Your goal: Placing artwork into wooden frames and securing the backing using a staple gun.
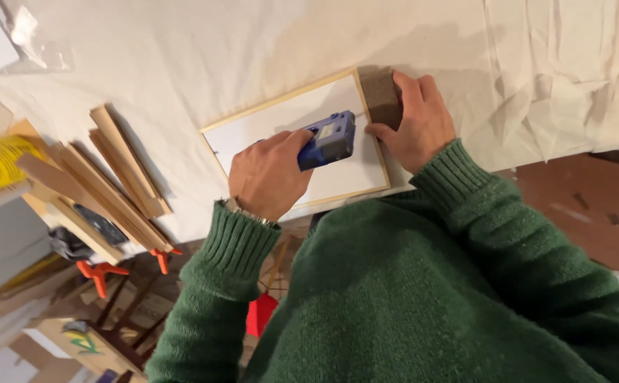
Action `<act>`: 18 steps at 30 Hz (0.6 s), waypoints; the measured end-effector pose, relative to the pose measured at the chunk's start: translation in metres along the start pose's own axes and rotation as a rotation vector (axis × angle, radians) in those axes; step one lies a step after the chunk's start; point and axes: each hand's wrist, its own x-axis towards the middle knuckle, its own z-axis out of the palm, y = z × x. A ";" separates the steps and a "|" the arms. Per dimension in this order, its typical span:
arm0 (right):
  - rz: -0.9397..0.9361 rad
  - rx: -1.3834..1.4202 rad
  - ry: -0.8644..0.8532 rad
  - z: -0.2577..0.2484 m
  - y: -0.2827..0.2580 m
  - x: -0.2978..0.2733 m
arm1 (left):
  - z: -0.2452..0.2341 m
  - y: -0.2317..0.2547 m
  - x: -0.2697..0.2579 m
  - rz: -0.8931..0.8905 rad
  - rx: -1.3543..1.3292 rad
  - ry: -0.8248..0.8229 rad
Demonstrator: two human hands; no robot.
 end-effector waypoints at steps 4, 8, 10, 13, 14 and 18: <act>0.058 0.062 -0.005 -0.003 -0.001 0.002 | 0.000 0.006 0.025 0.057 0.075 -0.079; 0.074 0.068 0.013 -0.007 -0.007 0.005 | 0.005 0.002 0.031 0.095 0.060 -0.051; 0.066 0.068 0.019 -0.008 -0.010 0.007 | 0.005 0.003 0.033 0.076 0.061 -0.074; 0.044 0.061 0.026 -0.008 -0.011 0.013 | 0.004 0.004 0.035 0.057 0.042 -0.080; 0.038 0.057 0.026 -0.008 -0.011 0.015 | 0.004 0.003 0.035 0.061 0.026 -0.070; 0.055 0.054 -0.003 -0.012 -0.012 0.021 | 0.004 0.002 0.039 0.063 0.033 -0.100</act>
